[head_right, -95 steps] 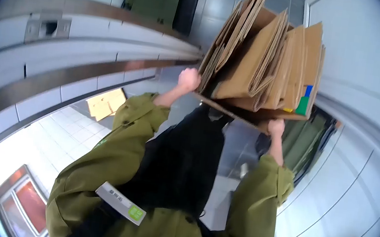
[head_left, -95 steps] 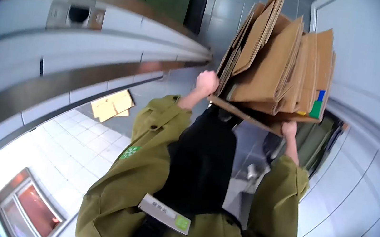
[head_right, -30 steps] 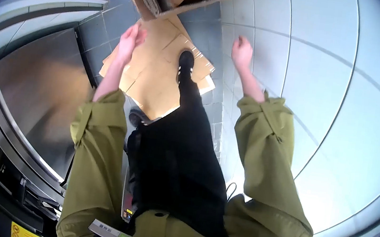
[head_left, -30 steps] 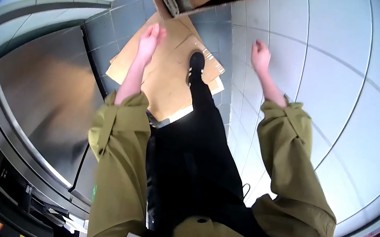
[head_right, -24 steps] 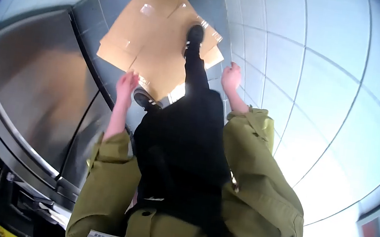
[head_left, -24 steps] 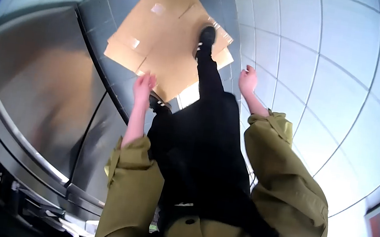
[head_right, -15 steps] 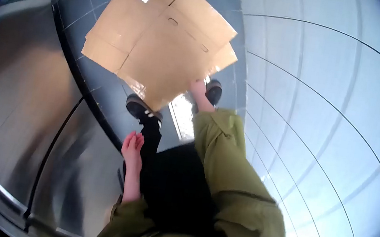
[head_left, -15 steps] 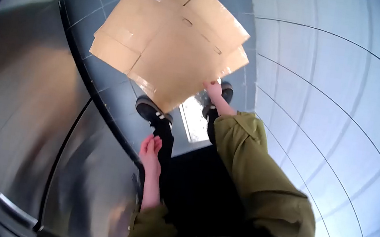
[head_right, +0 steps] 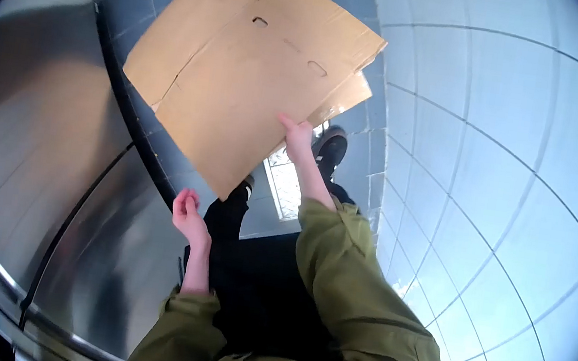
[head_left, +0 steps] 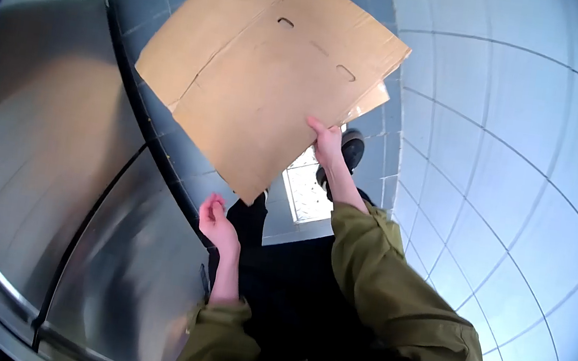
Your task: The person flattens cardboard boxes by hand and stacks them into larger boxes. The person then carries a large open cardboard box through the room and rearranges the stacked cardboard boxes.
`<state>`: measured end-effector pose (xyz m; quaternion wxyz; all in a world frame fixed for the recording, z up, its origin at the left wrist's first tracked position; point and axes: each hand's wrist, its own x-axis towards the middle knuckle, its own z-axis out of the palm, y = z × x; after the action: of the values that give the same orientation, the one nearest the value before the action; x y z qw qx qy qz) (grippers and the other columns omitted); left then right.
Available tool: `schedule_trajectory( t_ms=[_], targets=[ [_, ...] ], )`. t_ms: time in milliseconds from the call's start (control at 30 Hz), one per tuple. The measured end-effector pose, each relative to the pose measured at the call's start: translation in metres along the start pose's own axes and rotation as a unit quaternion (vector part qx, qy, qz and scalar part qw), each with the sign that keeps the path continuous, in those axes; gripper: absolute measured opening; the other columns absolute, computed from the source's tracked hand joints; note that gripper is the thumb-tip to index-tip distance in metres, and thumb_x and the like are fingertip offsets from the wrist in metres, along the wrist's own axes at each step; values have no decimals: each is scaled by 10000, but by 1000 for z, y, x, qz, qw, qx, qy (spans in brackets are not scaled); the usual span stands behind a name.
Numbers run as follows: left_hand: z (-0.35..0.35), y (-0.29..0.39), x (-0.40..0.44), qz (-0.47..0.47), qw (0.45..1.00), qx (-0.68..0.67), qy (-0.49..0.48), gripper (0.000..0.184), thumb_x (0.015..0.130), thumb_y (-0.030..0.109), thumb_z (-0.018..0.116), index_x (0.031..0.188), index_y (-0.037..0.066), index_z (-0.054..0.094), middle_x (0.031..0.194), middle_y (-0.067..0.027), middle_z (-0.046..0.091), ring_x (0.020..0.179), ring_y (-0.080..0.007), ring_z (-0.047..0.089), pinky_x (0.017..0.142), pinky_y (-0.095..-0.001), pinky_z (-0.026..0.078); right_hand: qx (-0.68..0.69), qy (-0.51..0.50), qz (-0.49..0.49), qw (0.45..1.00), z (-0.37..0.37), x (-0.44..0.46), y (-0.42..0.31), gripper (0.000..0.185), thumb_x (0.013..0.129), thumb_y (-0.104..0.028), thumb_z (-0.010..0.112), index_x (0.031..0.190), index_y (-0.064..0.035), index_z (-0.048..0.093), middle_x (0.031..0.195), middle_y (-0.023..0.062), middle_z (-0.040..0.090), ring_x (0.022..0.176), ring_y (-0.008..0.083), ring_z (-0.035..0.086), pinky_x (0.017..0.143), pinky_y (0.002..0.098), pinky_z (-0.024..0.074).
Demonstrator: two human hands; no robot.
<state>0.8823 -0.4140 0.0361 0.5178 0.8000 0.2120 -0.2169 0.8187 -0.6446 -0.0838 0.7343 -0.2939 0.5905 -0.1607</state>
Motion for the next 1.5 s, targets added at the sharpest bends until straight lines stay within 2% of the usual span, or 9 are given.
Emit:
schedule_trajectory(
  t_ms=[267,333,400,600,667,833,1067,1333,1500],
  targets=[
    [21,203,113,437,780,447,45,503,743,313,582,1115,5,441,1118,-208,456,1041,-307,449,871,-361,367,-231,-34,9,972,5,-199,-360,341,695,-125,597,970,66,535,903,136,585,766,202,581,689,291,469],
    [20,205,126,27,943,165,-288,568,723,376,599,1128,14,433,1112,-188,470,996,-272,489,820,-364,408,-382,82,14,920,1,-256,-432,310,684,-140,604,916,59,551,816,120,591,612,164,575,566,264,480],
    [7,208,110,-235,815,94,-521,571,722,323,619,1144,2,408,1089,-143,499,956,-224,516,768,-352,442,-385,-53,-8,921,-29,-266,-479,247,688,-137,586,847,51,564,724,79,585,478,105,520,431,235,433],
    [-42,216,-3,-123,843,-44,-522,362,727,176,602,1038,17,505,946,-95,578,805,-200,575,705,-323,465,-591,-24,-80,802,56,-318,-505,136,701,-101,535,764,3,596,583,10,548,460,75,478,386,239,375],
    [-3,269,-54,77,792,263,-545,284,760,169,549,1011,39,523,935,-123,581,784,-219,581,691,-330,475,-708,-127,-177,672,114,-311,-431,186,724,-175,528,663,-5,572,522,57,522,458,168,492,417,295,402],
    [12,319,-118,-45,910,8,-412,325,806,262,497,1005,7,522,966,-120,565,795,-231,553,747,-353,445,-676,-426,-324,506,177,-376,-357,783,735,-448,533,1215,100,245,1275,244,256,1183,334,278,960,364,267],
    [-13,423,-115,-204,796,-272,-501,377,834,315,439,1066,21,476,1059,-121,515,912,-228,517,789,-338,418,-724,-207,-600,271,115,-462,-438,550,641,-173,554,1138,6,404,1059,165,476,914,285,519,735,365,456],
    [42,599,-100,103,797,-226,-550,472,862,376,379,1171,20,398,1185,-140,433,1094,-239,417,899,-344,334,-364,11,-536,762,161,-440,-590,316,686,-122,653,928,13,501,790,110,602,686,132,572,608,257,469],
    [198,583,14,366,886,-1,-284,520,851,373,371,1202,-9,353,1218,-219,363,1149,-315,334,954,-399,249,-373,10,-516,771,173,-345,-689,364,698,-87,626,1003,47,480,899,103,581,775,139,558,690,255,449]
  ],
)
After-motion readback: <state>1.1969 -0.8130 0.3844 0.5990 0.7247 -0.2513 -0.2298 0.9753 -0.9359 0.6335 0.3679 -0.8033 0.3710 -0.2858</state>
